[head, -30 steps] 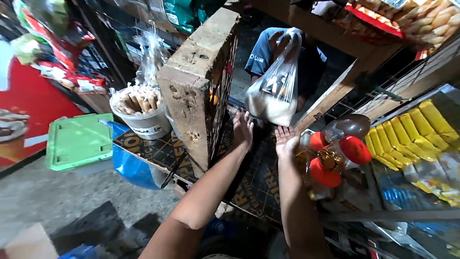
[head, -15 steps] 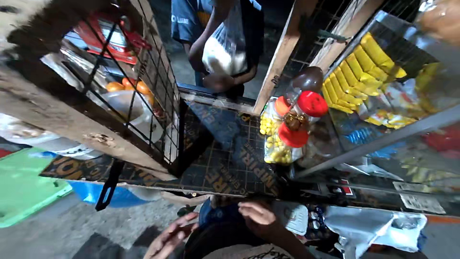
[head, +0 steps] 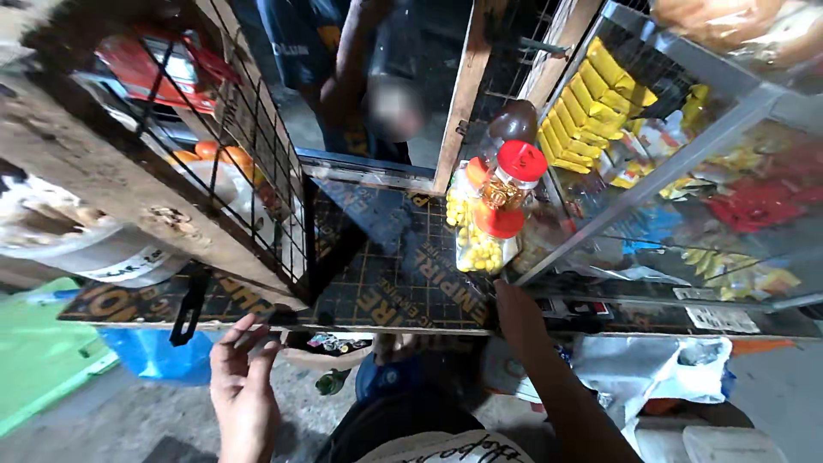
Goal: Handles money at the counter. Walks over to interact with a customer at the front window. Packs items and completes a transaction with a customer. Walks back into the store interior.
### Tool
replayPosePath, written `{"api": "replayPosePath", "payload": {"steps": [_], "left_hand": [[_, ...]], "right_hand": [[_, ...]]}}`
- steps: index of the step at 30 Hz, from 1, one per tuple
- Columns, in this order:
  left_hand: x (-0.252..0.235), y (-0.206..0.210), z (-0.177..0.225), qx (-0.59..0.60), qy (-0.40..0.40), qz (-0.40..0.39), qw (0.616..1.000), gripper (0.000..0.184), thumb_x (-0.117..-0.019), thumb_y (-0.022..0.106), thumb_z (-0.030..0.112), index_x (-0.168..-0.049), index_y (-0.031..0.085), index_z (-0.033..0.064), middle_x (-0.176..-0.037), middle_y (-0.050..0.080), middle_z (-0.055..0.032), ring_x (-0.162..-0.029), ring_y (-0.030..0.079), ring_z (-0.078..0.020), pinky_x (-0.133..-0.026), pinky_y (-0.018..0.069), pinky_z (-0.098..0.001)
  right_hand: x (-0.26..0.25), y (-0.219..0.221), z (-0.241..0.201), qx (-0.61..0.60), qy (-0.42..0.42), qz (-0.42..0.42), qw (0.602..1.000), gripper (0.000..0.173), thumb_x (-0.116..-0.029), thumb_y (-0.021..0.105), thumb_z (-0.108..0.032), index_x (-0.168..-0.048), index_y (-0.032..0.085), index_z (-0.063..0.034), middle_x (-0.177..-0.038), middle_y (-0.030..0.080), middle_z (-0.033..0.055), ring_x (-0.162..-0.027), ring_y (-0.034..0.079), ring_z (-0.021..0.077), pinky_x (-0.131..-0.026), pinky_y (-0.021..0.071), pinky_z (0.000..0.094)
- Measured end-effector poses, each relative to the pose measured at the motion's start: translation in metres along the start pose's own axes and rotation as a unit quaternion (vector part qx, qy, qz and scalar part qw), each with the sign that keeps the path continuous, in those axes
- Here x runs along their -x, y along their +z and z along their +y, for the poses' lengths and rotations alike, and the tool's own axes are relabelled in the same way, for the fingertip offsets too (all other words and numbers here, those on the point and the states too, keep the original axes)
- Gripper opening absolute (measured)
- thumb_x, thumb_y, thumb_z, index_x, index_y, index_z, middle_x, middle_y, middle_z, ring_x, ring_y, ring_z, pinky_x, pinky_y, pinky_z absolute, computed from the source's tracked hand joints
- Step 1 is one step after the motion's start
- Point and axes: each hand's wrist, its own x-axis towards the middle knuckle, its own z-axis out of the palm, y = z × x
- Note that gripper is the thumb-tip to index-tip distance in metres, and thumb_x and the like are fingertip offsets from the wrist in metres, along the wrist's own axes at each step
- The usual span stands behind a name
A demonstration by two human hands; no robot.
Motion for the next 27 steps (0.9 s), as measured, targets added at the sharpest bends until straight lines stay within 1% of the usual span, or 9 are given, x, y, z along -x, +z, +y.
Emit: {"api": "replayPosePath", "payload": {"steps": [4, 11, 13, 15, 17, 21, 23, 25, 27], "left_hand": [[0.003, 0.008, 0.005, -0.025, 0.004, -0.024, 0.999, 0.075, -0.0902, 0.056, 0.021, -0.154, 0.027, -0.0055, -0.156, 0.035, -0.0193, -0.133, 0.048, -0.0121, -0.101, 0.0475, -0.0242], [0.008, 0.020, -0.007, -0.006, -0.016, -0.072, 0.997, 0.086, -0.0871, 0.060, 0.026, -0.160, 0.022, 0.0015, -0.164, 0.022, -0.0222, -0.137, 0.047, -0.0181, -0.098, 0.0507, -0.0265], [0.009, 0.022, -0.008, -0.006, -0.017, -0.072, 0.997, 0.086, -0.0863, 0.060, 0.024, -0.160, 0.021, 0.0023, -0.163, 0.022, -0.0224, -0.131, 0.053, -0.0159, -0.094, 0.0529, -0.0251], [0.008, 0.024, -0.010, 0.002, -0.004, -0.076, 0.997, 0.087, -0.0870, 0.059, 0.020, -0.160, 0.017, 0.0003, -0.161, 0.023, -0.0218, -0.113, 0.063, -0.0073, -0.085, 0.0559, -0.0207], [0.010, 0.025, -0.012, 0.013, 0.000, -0.075, 0.997, 0.088, -0.0867, 0.059, 0.016, -0.161, 0.014, 0.0016, -0.162, 0.021, -0.0202, -0.098, 0.067, -0.0033, -0.077, 0.0582, -0.0195], [0.011, 0.031, -0.016, 0.020, 0.008, -0.108, 0.994, 0.087, -0.0864, 0.061, 0.011, -0.161, 0.016, 0.0027, -0.162, 0.020, -0.0201, -0.092, 0.067, -0.0007, -0.074, 0.0584, -0.0185], [0.011, 0.039, -0.021, 0.026, 0.022, -0.158, 0.987, 0.087, -0.0862, 0.063, 0.012, -0.161, 0.019, 0.0025, -0.163, 0.018, -0.0199, -0.094, 0.066, -0.0004, -0.074, 0.0585, -0.0187], [0.006, 0.046, -0.022, 0.038, 0.038, -0.209, 0.976, 0.085, -0.0863, 0.066, 0.014, -0.160, 0.024, 0.0008, -0.164, 0.020, -0.0198, -0.098, 0.067, -0.0034, -0.076, 0.0599, -0.0218], [-0.003, 0.049, -0.025, 0.038, 0.043, -0.272, 0.961, 0.072, -0.0885, 0.065, 0.016, -0.155, 0.039, 0.0019, -0.165, 0.026, -0.0175, -0.109, 0.067, -0.0098, -0.082, 0.0605, -0.0268]], "right_hand": [[-0.005, -0.003, -0.010, 0.076, 0.009, -0.044, 0.996, 0.034, -0.1077, 0.039, -0.003, -0.138, 0.051, 0.0062, -0.130, 0.062, 0.0276, -0.121, 0.063, 0.0419, -0.099, 0.0516, 0.0529], [-0.015, -0.008, -0.022, 0.091, -0.007, -0.047, 0.995, 0.034, -0.1074, 0.039, -0.002, -0.135, 0.054, 0.0078, -0.135, 0.059, 0.0281, -0.125, 0.060, 0.0428, -0.101, 0.0498, 0.0542], [-0.017, -0.010, -0.024, 0.096, -0.010, -0.047, 0.994, 0.033, -0.1073, 0.039, -0.001, -0.135, 0.053, 0.0089, -0.137, 0.057, 0.0287, -0.127, 0.059, 0.0431, -0.102, 0.0490, 0.0536], [-0.016, -0.014, -0.025, 0.099, -0.014, -0.040, 0.994, 0.034, -0.1069, 0.040, 0.000, -0.137, 0.052, 0.0091, -0.138, 0.056, 0.0295, -0.128, 0.058, 0.0436, -0.103, 0.0482, 0.0541], [-0.013, -0.019, -0.023, 0.075, -0.028, -0.025, 0.996, 0.033, -0.1050, 0.048, -0.003, -0.136, 0.054, 0.0062, -0.134, 0.059, 0.0286, -0.126, 0.059, 0.0433, -0.103, 0.0488, 0.0547], [0.019, -0.044, -0.019, -0.039, -0.098, 0.033, 0.994, 0.031, -0.1005, 0.062, -0.020, -0.127, 0.065, -0.0034, -0.118, 0.070, 0.0195, -0.111, 0.067, 0.0357, -0.096, 0.0521, 0.0543], [0.037, -0.039, -0.009, -0.180, -0.174, 0.080, 0.965, 0.028, -0.0926, 0.072, -0.019, -0.116, 0.069, -0.0025, -0.105, 0.072, 0.0138, -0.095, 0.070, 0.0254, -0.086, 0.0574, 0.0449], [0.042, -0.018, -0.005, -0.374, -0.263, 0.058, 0.887, 0.022, -0.0893, 0.070, -0.010, -0.108, 0.064, 0.0009, -0.096, 0.070, 0.0062, -0.083, 0.069, 0.0117, -0.075, 0.0596, 0.0288], [0.043, 0.013, -0.013, -0.540, -0.291, -0.043, 0.788, 0.017, -0.0912, 0.063, -0.004, -0.107, 0.057, -0.0011, -0.093, 0.072, 0.0037, -0.080, 0.073, 0.0142, -0.074, 0.0636, 0.0319]]}}
